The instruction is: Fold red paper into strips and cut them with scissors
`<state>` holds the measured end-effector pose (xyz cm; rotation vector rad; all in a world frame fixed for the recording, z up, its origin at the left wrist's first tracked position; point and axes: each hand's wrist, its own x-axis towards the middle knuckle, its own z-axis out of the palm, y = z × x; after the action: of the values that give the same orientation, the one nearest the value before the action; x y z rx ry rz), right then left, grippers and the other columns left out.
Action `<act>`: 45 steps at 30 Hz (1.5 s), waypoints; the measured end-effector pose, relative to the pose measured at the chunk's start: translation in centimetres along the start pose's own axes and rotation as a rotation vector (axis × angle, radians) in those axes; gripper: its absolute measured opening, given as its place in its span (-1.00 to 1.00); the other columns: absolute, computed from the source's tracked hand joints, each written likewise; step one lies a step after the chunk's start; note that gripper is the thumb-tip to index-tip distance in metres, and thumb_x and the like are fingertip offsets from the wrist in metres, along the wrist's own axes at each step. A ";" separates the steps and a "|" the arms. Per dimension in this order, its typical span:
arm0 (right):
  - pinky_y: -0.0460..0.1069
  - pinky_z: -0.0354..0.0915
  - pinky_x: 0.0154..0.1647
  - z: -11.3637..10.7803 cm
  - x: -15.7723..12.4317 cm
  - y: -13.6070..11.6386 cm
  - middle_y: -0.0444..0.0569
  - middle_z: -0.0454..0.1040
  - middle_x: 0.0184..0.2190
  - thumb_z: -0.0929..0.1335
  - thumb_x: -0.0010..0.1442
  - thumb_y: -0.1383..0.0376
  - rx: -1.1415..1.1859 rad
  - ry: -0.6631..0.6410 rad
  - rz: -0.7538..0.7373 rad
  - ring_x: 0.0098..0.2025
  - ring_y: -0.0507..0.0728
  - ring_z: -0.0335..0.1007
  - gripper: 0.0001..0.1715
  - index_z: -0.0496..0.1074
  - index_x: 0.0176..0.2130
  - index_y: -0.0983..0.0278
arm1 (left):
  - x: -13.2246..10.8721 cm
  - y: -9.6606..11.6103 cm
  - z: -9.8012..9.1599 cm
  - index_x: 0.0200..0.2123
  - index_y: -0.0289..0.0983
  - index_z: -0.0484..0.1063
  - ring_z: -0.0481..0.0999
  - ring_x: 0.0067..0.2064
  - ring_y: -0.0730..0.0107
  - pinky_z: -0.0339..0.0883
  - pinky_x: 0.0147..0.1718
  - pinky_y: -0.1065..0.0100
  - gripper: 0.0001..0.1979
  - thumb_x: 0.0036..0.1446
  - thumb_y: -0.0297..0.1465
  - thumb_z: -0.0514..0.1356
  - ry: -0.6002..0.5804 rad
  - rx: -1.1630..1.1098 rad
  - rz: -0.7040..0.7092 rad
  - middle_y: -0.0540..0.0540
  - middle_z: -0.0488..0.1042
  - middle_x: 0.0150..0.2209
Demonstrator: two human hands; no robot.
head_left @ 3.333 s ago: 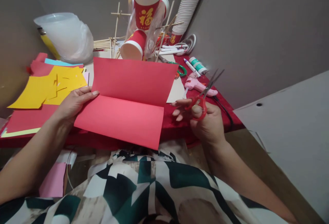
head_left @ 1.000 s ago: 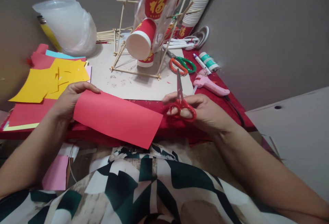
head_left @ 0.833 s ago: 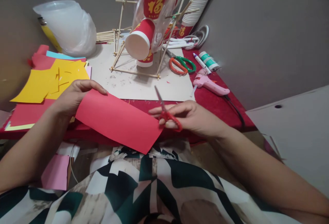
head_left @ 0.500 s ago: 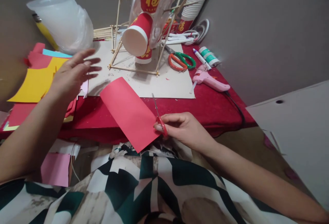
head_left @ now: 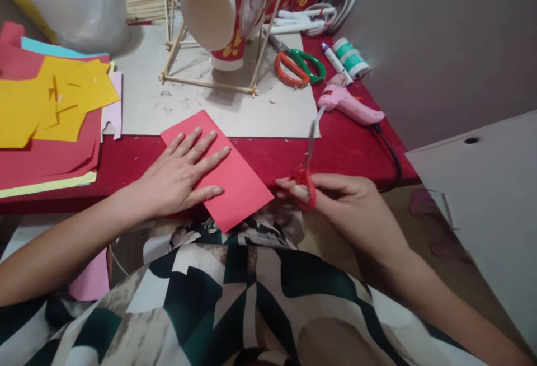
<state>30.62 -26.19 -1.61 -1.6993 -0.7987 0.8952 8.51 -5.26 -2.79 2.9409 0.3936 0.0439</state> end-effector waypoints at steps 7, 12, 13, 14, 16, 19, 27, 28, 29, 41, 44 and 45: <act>-0.12 0.37 -0.67 -2.8 -0.9 4.1 -0.05 0.57 -0.63 0.61 -0.05 -0.04 0.278 -0.294 0.189 -0.67 0.04 0.44 -0.58 0.68 -0.39 0.25 | 0.7 -1.9 -1.4 0.49 0.05 -0.02 -0.18 0.54 -0.15 -0.22 0.42 -0.28 -0.27 0.36 0.10 0.01 -0.087 -0.005 0.049 -0.06 -0.11 0.55; -0.20 0.05 -0.78 -1.5 -1.1 5.5 -0.17 0.37 -0.76 0.62 -0.08 -0.05 0.343 -0.503 0.274 -0.78 -0.09 0.15 -0.51 0.59 -0.47 0.32 | 0.7 -1.6 -3.4 0.48 -0.08 0.05 -0.08 0.53 -0.11 -0.21 0.42 -0.27 -0.37 0.43 -0.07 -0.02 -0.062 0.011 0.000 -0.16 -0.03 0.53; -0.21 -0.02 -0.79 -1.0 -1.2 5.8 -0.21 0.32 -0.78 0.62 -0.10 -0.06 0.371 -0.523 0.282 -0.79 -0.12 0.08 -0.48 0.56 -0.49 0.32 | 0.2 -0.6 -3.4 0.48 -0.13 0.07 -0.06 0.53 -0.09 -0.21 0.43 -0.25 -0.38 0.44 -0.11 -0.03 -0.010 0.019 -0.008 -0.20 -0.02 0.53; -0.21 -0.08 -0.79 -0.6 -1.2 6.1 -0.24 0.27 -0.79 0.62 -0.12 -0.07 0.398 -0.542 0.293 -0.79 -0.14 0.01 -0.46 0.53 -0.51 0.32 | -0.3 0.6 -3.2 0.47 -0.16 0.08 -0.03 0.52 -0.05 -0.19 0.44 -0.20 -0.39 0.45 -0.14 -0.03 0.061 0.027 0.004 -0.20 0.02 0.51; -0.20 -0.15 -0.79 0.3 -1.3 6.8 -0.28 0.21 -0.81 0.62 -0.13 -0.08 0.445 -0.570 0.319 -0.79 -0.14 -0.06 -0.42 0.45 -0.55 0.32 | -1.4 3.4 -2.4 0.43 -0.22 0.15 0.07 0.50 0.02 -0.19 0.46 -0.11 -0.40 0.42 -0.16 0.06 0.211 0.063 0.081 -0.24 0.22 0.44; -0.18 -0.19 -0.78 1.2 -1.5 7.7 -0.30 0.17 -0.81 0.61 -0.14 -0.10 0.515 -0.606 0.325 -0.78 -0.14 -0.10 -0.38 0.37 -0.58 0.30 | -2.4 6.6 -0.4 0.35 -0.39 0.25 0.21 0.44 -0.03 -0.12 0.46 -0.01 -0.36 0.34 -0.16 0.20 0.338 0.131 0.180 -0.36 0.35 0.35; -0.11 -0.23 -0.68 2.2 -1.9 8.0 -0.26 0.22 -0.78 0.51 -0.03 -0.25 0.603 -0.756 0.202 -0.73 -0.10 -0.07 -0.31 0.46 -0.50 0.33 | -1.4 6.6 2.1 0.33 -0.31 0.30 0.31 0.40 0.03 0.15 0.37 0.02 -0.49 0.35 -0.37 0.20 0.411 0.184 0.064 -0.27 0.43 0.30; -0.09 -0.21 -0.66 2.3 -1.9 8.1 -0.26 0.21 -0.78 0.48 0.00 -0.27 0.617 -0.749 0.184 -0.73 -0.09 -0.07 -0.30 0.46 -0.49 0.33 | -1.3 6.5 2.1 0.33 -0.27 0.31 0.32 0.39 0.03 0.19 0.36 0.01 -0.50 0.35 -0.37 0.19 0.404 0.159 0.054 -0.25 0.44 0.29; -0.08 -0.20 -0.65 2.3 -1.9 8.2 -0.27 0.20 -0.78 0.46 0.03 -0.28 0.631 -0.745 0.170 -0.72 -0.08 -0.08 -0.29 0.47 -0.48 0.33 | -1.3 6.4 2.2 0.33 -0.23 0.33 0.34 0.38 0.04 0.23 0.34 0.00 -0.51 0.36 -0.36 0.18 0.395 0.128 0.042 -0.23 0.46 0.29; -0.08 -0.21 -0.65 2.3 -1.4 7.9 -0.30 0.15 -0.74 0.45 0.03 -0.31 0.663 -0.797 0.206 -0.69 -0.08 -0.11 -0.27 0.44 -0.45 0.31 | -0.7 6.8 2.0 0.11 -0.19 0.55 0.46 0.30 0.08 0.39 0.25 -0.01 -0.67 0.37 -0.31 0.14 0.382 -0.082 -0.058 -0.16 0.57 0.17; -0.08 -0.11 -0.62 2.5 -1.1 8.1 -0.28 0.19 -0.73 0.44 0.04 -0.32 0.669 -0.845 0.162 -0.69 -0.08 -0.05 -0.27 0.43 -0.46 0.30 | -0.7 6.9 1.8 0.13 -0.25 0.53 0.47 0.29 -0.01 0.40 0.25 -0.06 -0.62 0.32 -0.25 0.23 0.388 -0.045 -0.032 -0.22 0.57 0.17; -0.08 -0.07 -0.60 2.6 -1.1 8.2 -0.27 0.21 -0.73 0.43 0.04 -0.32 0.671 -0.848 0.152 -0.68 -0.07 -0.03 -0.27 0.42 -0.47 0.30 | -0.7 6.9 1.8 0.14 -0.27 0.52 0.47 0.28 -0.03 0.40 0.25 -0.07 -0.60 0.31 -0.25 0.24 0.389 -0.034 -0.024 -0.24 0.56 0.17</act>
<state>28.60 -28.08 -9.82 -0.7627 -0.7695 1.8002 9.73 -12.29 -3.32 2.8847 0.4741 0.6190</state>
